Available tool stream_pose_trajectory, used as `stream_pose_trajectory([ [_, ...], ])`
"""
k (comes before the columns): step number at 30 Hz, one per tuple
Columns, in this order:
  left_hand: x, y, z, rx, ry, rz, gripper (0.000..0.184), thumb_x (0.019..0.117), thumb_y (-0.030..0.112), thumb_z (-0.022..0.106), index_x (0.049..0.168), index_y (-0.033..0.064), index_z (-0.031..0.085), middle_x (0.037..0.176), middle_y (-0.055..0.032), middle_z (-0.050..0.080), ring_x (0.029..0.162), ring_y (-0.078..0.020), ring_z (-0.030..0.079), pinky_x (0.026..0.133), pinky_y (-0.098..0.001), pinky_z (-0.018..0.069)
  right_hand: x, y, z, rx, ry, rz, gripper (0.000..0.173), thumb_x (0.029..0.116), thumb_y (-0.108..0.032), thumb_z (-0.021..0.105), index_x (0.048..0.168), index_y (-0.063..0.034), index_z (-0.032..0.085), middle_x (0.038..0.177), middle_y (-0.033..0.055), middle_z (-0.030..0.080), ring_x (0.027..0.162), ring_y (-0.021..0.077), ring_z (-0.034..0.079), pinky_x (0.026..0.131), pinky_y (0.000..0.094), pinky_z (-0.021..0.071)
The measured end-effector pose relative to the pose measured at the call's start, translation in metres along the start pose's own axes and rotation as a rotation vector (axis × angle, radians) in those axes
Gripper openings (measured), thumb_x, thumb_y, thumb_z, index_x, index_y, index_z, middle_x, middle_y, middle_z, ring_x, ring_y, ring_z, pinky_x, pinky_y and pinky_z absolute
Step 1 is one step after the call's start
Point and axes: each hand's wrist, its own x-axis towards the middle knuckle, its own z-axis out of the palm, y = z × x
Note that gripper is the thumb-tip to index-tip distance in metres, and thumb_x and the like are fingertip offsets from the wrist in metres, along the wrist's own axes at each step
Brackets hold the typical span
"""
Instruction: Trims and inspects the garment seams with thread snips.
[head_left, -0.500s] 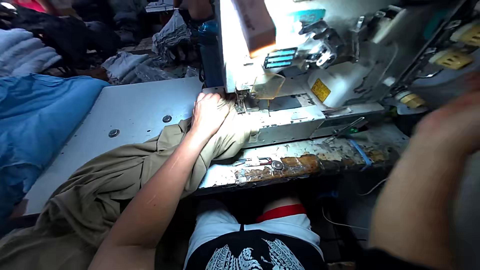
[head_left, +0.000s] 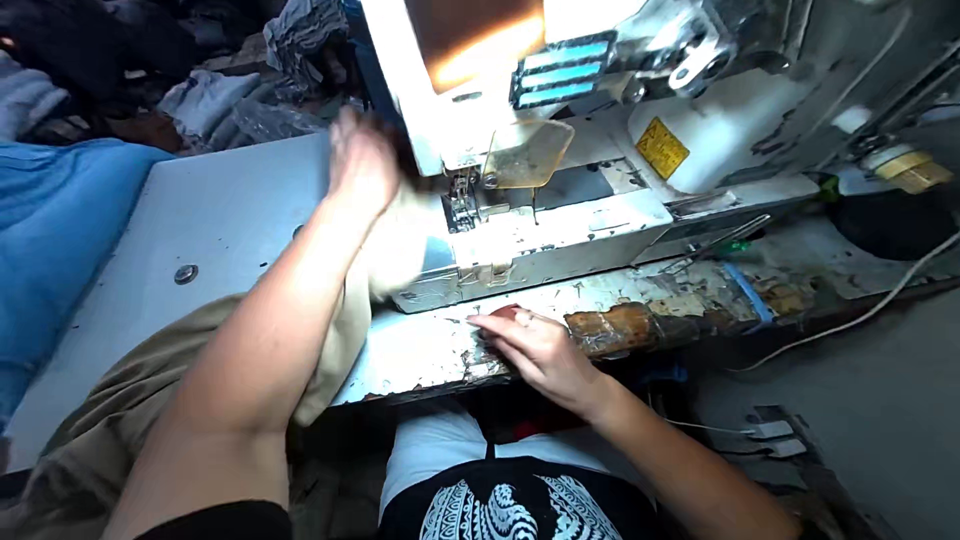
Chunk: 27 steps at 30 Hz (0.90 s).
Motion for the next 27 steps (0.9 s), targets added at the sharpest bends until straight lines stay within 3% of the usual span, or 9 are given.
stream_pose_trajectory([
  [3,-0.006,-0.034,-0.029,-0.37,0.041,-0.29,0.037,0.1017,0.014,0.058,0.131,-0.008,0.059,0.134,-0.0242,0.06,0.13,-0.0335,0.056,0.109,-0.0529,0.0432,0.006,-0.016,-0.021,-0.018,0.175,0.033,0.04,0.1092,-0.036,0.046,0.131,-0.0134,0.071,0.087,0.0102,0.068,0.073,0.0147,0.063,0.066,0.0286,0.0535],
  [5,-0.052,-0.028,-0.054,-0.855,0.068,-0.396,0.017,0.1025,0.014,0.056,0.117,0.0085,0.062,0.099,0.0014,0.071,0.088,-0.0069,0.07,0.08,-0.0284,0.0598,0.008,-0.023,-0.034,-0.094,0.215,0.069,0.048,0.1082,-0.05,0.041,0.133,-0.0223,0.071,0.083,0.0087,0.063,0.066,0.0152,0.059,0.057,0.0317,0.0486],
  [9,-0.131,-0.006,-0.078,-1.382,-0.052,-0.572,0.019,0.1078,0.014,0.044,0.107,0.0125,0.063,0.085,0.0014,0.073,0.077,-0.0071,0.072,0.07,-0.0266,0.0618,0.045,-0.037,-0.033,-0.444,0.215,-0.021,0.034,0.102,-0.031,0.058,0.124,-0.0119,0.075,0.084,0.014,0.064,0.063,0.0264,0.061,0.049,0.0374,0.044],
  [15,-0.163,-0.002,-0.078,-1.41,-0.112,-0.616,0.016,0.1046,0.023,0.055,0.115,0.0162,0.065,0.091,0.0005,0.073,0.078,-0.006,0.071,0.067,-0.0245,0.0606,0.138,-0.047,0.009,-0.499,-0.079,0.066,0.023,0.104,-0.023,0.056,0.111,-0.0051,0.068,0.098,0.0194,0.066,0.075,0.039,0.068,0.055,0.0529,0.0511],
  [19,-0.184,-0.004,-0.086,-1.448,-0.102,-0.612,0.02,0.1042,0.013,0.053,0.123,0.0111,0.06,0.097,-0.0033,0.073,0.083,-0.0101,0.072,0.073,-0.0281,0.0618,0.107,-0.059,-0.005,-0.06,0.173,0.057,0.024,0.1023,-0.026,0.06,0.108,-0.0062,0.074,0.093,0.0067,0.069,0.076,0.0156,0.065,0.063,0.034,0.0507],
  [20,-0.189,-0.003,-0.086,-1.473,-0.12,-0.584,0.023,0.1027,0.009,0.053,0.125,0.0099,0.058,0.098,-0.0038,0.073,0.085,-0.0105,0.072,0.075,-0.0286,0.0618,0.097,-0.063,-0.005,0.186,0.133,0.12,0.026,0.0995,-0.026,0.065,0.116,-0.006,0.07,0.098,0.0013,0.069,0.076,0.0039,0.062,0.064,0.0203,0.0518],
  [22,-0.196,0.002,-0.085,-1.54,-0.184,-0.524,0.028,0.0979,0.005,0.058,0.126,0.0086,0.056,0.098,-0.0048,0.073,0.084,-0.0111,0.072,0.075,-0.0286,0.062,0.084,-0.066,0.006,0.73,-0.065,0.317,0.039,0.0909,-0.019,0.075,0.128,-0.0122,0.063,0.106,-0.005,0.068,0.074,-0.0022,0.062,0.061,0.0131,0.0535],
  [25,-0.208,-0.003,-0.09,-1.516,-0.174,-0.419,0.02,0.0982,0.014,0.062,0.117,0.0137,0.066,0.094,0.0012,0.074,0.081,-0.0062,0.071,0.074,-0.025,0.0609,0.072,-0.067,0.021,1.204,-0.192,0.623,0.008,0.0928,-0.007,0.067,0.094,-0.0135,0.071,0.062,-0.0057,0.059,0.046,-0.0035,0.045,0.043,0.0122,0.0378],
  [27,-0.219,-0.021,-0.091,-1.32,-0.118,-0.369,0.014,0.1027,0.016,0.056,0.101,0.0185,0.069,0.085,0.0076,0.07,0.073,0.0,0.065,0.066,-0.0188,0.0568,0.059,-0.061,0.014,1.226,-0.15,0.69,0.018,0.1025,-0.014,0.056,0.089,-0.0158,0.067,0.056,-0.0091,0.053,0.041,-0.0061,0.041,0.04,0.0097,0.0357],
])
